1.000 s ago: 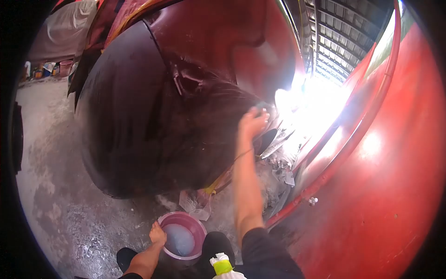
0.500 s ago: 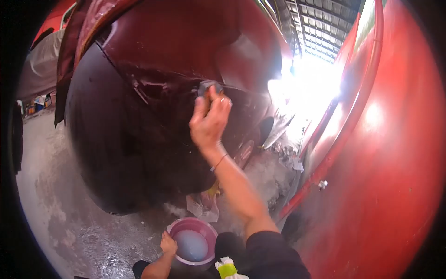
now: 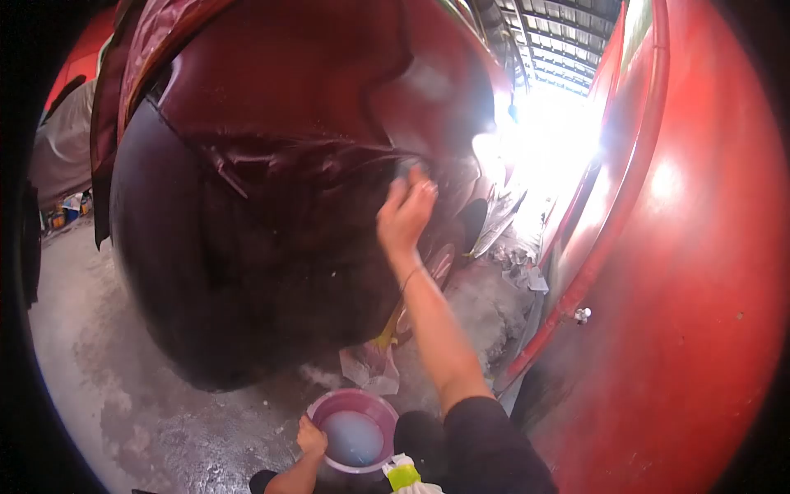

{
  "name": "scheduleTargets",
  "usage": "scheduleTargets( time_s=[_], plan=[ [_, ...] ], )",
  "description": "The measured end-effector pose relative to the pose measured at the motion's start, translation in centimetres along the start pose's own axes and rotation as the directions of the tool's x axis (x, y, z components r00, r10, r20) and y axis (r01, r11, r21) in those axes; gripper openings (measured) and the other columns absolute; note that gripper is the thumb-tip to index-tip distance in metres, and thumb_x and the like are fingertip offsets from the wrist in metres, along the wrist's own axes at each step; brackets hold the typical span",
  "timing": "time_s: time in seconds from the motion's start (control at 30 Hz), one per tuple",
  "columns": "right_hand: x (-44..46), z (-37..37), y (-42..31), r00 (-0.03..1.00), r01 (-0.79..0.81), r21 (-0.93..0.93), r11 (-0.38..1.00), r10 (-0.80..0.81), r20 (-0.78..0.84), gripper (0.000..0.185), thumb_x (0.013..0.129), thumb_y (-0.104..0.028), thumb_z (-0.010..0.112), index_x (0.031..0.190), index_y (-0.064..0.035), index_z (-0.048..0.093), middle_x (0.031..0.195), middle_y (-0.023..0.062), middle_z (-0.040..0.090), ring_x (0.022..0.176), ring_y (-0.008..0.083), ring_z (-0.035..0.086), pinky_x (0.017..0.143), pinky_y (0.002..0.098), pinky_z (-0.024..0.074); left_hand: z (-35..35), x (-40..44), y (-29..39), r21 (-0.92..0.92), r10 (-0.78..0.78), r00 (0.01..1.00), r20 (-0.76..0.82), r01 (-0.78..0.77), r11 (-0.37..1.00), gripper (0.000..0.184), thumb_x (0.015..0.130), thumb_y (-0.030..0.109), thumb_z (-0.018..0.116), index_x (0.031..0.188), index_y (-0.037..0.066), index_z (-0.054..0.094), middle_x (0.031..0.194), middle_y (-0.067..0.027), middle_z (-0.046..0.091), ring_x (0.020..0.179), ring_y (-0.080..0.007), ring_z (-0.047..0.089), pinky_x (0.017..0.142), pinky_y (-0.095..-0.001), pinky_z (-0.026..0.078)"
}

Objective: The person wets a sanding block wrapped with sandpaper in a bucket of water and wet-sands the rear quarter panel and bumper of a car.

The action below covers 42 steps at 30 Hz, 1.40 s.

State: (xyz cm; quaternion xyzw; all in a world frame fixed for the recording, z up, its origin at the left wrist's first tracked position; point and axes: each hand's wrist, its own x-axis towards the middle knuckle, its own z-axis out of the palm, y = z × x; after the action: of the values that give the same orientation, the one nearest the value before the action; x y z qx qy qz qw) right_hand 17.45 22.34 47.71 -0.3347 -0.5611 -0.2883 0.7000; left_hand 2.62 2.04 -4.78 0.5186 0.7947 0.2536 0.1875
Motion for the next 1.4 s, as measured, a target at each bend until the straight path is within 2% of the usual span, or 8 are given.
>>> scheduleTargets(
  time_s=[0.23,0.43,0.5,0.77,0.97,1.1,1.3,1.4],
  plan=[
    [-8.1,-1.9,-6.0,0.999,0.041,0.045,0.998,-0.042,0.014,0.035,0.092,-0.014,0.064,0.12,0.0064,0.057,0.112,0.0264,0.061,0.106,0.0431,0.059,0.095,0.0447,0.045,0.9,0.1,-0.9,-0.056,0.034,0.999,0.012,-0.033,0.998,0.06,0.072,0.011,0.077,0.123,0.002,0.047,0.113,-0.0197,0.061,0.1,-0.0384,0.066,0.086,-0.0471,0.055],
    [0.4,-0.1,-1.2,0.774,-0.632,-0.052,0.773,0.633,-0.004,0.04,0.091,-0.013,0.063,0.124,0.0074,0.055,0.117,0.0289,0.06,0.112,0.0434,0.056,0.097,0.0504,0.0415,0.7,0.0,-0.8,-0.053,0.078,0.995,-0.058,-0.081,0.995,0.053,0.075,0.009,0.072,0.121,0.001,0.047,0.11,-0.0201,0.062,0.095,-0.0406,0.067,0.081,-0.0483,0.056],
    [-5.9,-0.2,-4.3,0.976,-0.204,-0.076,0.976,0.197,-0.087,0.041,0.09,-0.012,0.063,0.125,0.0067,0.054,0.116,0.0301,0.058,0.112,0.045,0.054,0.099,0.0525,0.0401,0.1,-0.2,-0.7,-0.057,0.072,0.996,-0.058,-0.075,0.996,0.052,0.075,0.009,0.071,0.12,0.001,0.047,0.109,-0.0204,0.062,0.095,-0.041,0.067,0.081,-0.0489,0.056],
    [-1.0,0.2,2.4,0.738,-0.671,-0.144,0.727,0.674,-0.037,0.033,0.094,-0.013,0.055,0.121,0.0061,0.052,0.116,0.0282,0.059,0.114,0.0459,0.052,0.097,0.053,0.0399,-0.5,-0.9,-0.2,-0.094,0.104,0.992,-0.064,-0.11,0.989,0.05,0.075,0.007,0.069,0.12,0.0,0.047,0.109,-0.0224,0.062,0.097,-0.0427,0.066,0.083,-0.0503,0.054],
    [-9.3,-1.7,1.3,0.925,-0.377,-0.171,0.91,0.379,-0.024,0.037,0.09,-0.012,0.061,0.121,0.0053,0.052,0.11,0.0289,0.059,0.107,0.0458,0.054,0.097,0.0519,0.0409,0.3,-0.4,-0.8,-0.095,0.06,0.997,-0.049,-0.064,0.993,0.049,0.075,0.006,0.068,0.119,0.0,0.046,0.111,-0.0228,0.062,0.098,-0.0426,0.066,0.084,-0.0514,0.054],
    [-3.8,-1.9,4.0,0.606,-0.793,-0.071,0.605,0.795,-0.003,0.032,0.09,-0.014,0.061,0.115,0.0038,0.053,0.11,0.0283,0.06,0.105,0.046,0.055,0.093,0.053,0.0412,-0.2,-0.6,-0.7,-0.093,0.059,0.998,0.032,-0.056,0.994,0.049,0.075,0.006,0.065,0.12,0.0,0.046,0.115,-0.0256,0.061,0.099,-0.0469,0.064,0.088,-0.0548,0.052],
    [-8.9,-1.8,2.2,0.936,-0.353,-0.047,0.935,0.352,-0.028,0.037,0.089,-0.014,0.065,0.119,0.0047,0.054,0.111,0.0263,0.06,0.108,0.0431,0.056,0.098,0.048,0.0415,-0.2,-0.2,-0.3,-0.097,0.049,0.998,-0.03,-0.052,0.994,0.055,0.074,0.006,0.067,0.124,0.0,0.045,0.113,-0.0258,0.061,0.095,-0.0463,0.065,0.085,-0.0532,0.053],
    [-3.2,-1.3,4.8,0.678,-0.734,-0.053,0.678,0.735,0.003,0.031,0.089,-0.011,0.062,0.116,0.0037,0.055,0.11,0.0254,0.06,0.106,0.0424,0.056,0.095,0.0484,0.0426,-0.6,-0.5,-0.8,-0.041,0.068,0.997,-0.021,-0.069,0.997,0.056,0.075,0.006,0.067,0.126,0.0,0.045,0.113,-0.0258,0.061,0.096,-0.0463,0.065,0.085,-0.0523,0.054]
  ],
)
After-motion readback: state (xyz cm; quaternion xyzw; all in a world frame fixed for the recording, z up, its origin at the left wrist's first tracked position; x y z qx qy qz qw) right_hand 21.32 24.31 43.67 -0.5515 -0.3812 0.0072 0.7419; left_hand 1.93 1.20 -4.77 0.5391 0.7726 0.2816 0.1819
